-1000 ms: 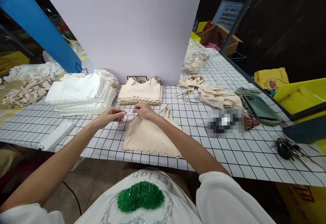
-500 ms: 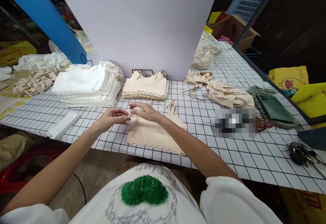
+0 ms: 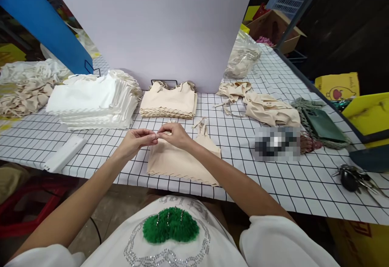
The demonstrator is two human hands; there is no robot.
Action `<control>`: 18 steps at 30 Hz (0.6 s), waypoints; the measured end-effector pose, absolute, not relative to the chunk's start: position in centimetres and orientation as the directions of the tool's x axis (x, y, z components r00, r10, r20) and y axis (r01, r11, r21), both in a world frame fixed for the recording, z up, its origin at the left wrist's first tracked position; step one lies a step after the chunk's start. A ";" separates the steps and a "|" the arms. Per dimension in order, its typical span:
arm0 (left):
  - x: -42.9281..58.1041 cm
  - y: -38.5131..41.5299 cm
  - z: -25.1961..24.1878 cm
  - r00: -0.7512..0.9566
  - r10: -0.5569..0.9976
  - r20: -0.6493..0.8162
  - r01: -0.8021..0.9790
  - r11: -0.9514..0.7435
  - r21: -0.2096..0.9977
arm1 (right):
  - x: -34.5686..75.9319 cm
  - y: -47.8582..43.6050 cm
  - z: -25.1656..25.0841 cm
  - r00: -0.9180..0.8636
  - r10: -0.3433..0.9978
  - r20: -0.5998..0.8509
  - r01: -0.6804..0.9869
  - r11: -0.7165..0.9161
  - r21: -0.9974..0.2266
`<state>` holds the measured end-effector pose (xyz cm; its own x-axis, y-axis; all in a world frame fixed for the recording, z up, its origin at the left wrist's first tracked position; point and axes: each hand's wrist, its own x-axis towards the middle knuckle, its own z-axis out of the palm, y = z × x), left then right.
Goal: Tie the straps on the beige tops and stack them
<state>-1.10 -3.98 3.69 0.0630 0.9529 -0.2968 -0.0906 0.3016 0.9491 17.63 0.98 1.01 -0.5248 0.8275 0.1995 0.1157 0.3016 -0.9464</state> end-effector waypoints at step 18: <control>2.7 -3.4 -1.3 0.301 0.953 -0.027 0.795 -0.235 0.560 | 23.9 1.1 -1.2 -0.476 0.857 0.197 0.301 0.369 -0.879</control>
